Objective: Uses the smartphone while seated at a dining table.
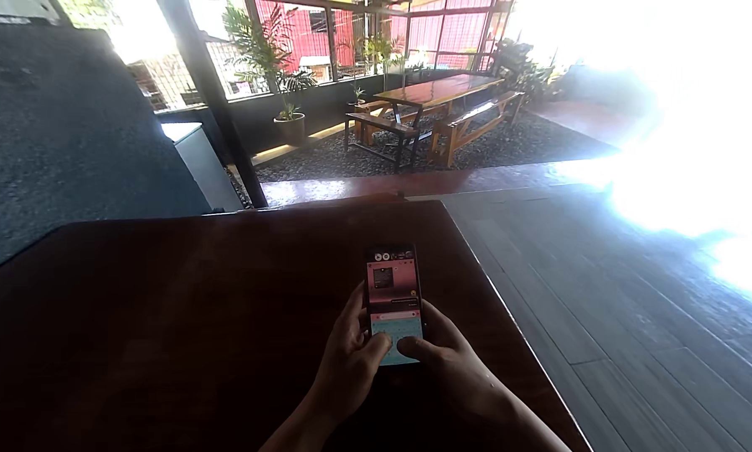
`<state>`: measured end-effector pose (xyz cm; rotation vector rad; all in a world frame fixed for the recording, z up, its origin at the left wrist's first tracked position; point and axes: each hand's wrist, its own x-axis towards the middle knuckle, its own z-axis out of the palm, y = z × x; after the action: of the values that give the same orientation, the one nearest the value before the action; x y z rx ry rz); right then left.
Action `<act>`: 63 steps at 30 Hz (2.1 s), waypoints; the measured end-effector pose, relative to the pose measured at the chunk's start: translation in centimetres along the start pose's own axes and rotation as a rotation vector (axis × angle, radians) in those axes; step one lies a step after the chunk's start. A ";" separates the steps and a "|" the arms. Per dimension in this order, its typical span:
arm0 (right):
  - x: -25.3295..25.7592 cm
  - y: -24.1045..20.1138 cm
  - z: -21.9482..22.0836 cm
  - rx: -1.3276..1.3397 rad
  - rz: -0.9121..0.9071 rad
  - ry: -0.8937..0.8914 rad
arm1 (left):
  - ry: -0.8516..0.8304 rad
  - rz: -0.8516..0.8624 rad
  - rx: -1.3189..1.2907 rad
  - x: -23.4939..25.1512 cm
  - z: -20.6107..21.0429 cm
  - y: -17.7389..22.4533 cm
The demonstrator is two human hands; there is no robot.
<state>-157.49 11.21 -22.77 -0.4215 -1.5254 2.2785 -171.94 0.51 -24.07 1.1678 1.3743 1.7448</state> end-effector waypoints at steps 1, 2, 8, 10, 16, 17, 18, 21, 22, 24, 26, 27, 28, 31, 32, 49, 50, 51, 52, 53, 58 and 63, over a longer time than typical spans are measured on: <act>0.0 0.0 0.0 0.002 -0.002 -0.003 | 0.000 0.006 -0.002 0.0 0.0 0.0; 0.0 0.0 -0.1 0.003 -0.004 0.000 | 0.001 0.014 -0.003 0.1 0.0 0.0; 0.2 0.2 -0.4 -0.006 -0.021 -0.018 | -0.005 0.046 -0.016 0.2 0.2 -0.3; 0.1 0.2 -0.3 -0.012 -0.024 -0.020 | 0.005 0.036 -0.020 0.2 0.2 -0.2; -0.1 0.0 -0.1 -0.012 -0.009 -0.005 | 0.022 0.041 -0.003 0.0 0.3 -0.3; -0.1 0.0 -0.1 -0.013 -0.008 -0.003 | 0.023 0.038 -0.014 0.0 0.4 -0.3; -0.1 0.0 -0.1 -0.009 -0.011 -0.005 | 0.023 0.029 -0.017 0.0 0.4 -0.2; -0.1 0.1 -0.2 -0.018 -0.022 -0.009 | 0.024 0.005 -0.005 -0.1 0.4 0.2; 0.0 0.1 -0.2 -0.025 -0.027 -0.009 | 0.022 0.005 0.002 -0.2 0.5 0.4; 0.0 0.1 -0.3 -0.033 -0.039 -0.006 | 0.012 0.012 0.018 -0.2 0.4 0.5; 0.1 0.3 -0.4 -0.038 -0.055 -0.010 | 0.008 0.019 0.035 -0.2 0.5 0.6; 0.1 0.3 -0.4 -0.037 -0.060 -0.015 | 0.005 0.019 0.045 -0.2 0.4 0.6; 0.0 0.3 -0.4 -0.035 -0.060 -0.016 | -0.002 0.019 0.048 -0.2 0.4 0.6; 0.1 0.5 -0.5 -0.034 -0.059 -0.020 | -0.019 0.020 0.034 -0.2 0.3 0.6; 0.1 0.5 -0.5 -0.032 -0.064 -0.022 | -0.019 0.019 0.032 -0.3 0.2 0.6; 0.1 0.8 -0.2 -0.036 -0.072 -0.012 | -0.030 0.016 0.064 -0.4 -0.1 0.6; 0.1 0.8 -0.2 -0.036 -0.069 -0.013 | -0.031 0.016 0.059 -0.4 -0.2 0.5; 0.1 0.8 -0.2 -0.036 -0.068 -0.014 | -0.031 0.018 0.054 -0.5 -0.2 0.5; 0.1 0.9 -0.3 -0.034 -0.069 -0.018 | -0.031 0.020 0.048 -0.5 -0.2 0.5; 0.2 1.0 -0.3 -0.033 -0.070 -0.025 | -0.029 0.022 0.041 -0.5 -0.2 0.5; -0.2 0.0 0.0 -0.063 -0.042 0.009 | 0.002 0.022 0.038 -0.3 0.2 0.4; -0.1 0.2 0.0 -0.056 -0.038 -0.010 | 0.017 0.040 0.040 -0.3 -0.1 -0.2</act>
<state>-157.46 11.15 -22.96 -0.3935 -1.5917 2.2160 -171.93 0.29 -24.32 1.2121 1.4103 1.7662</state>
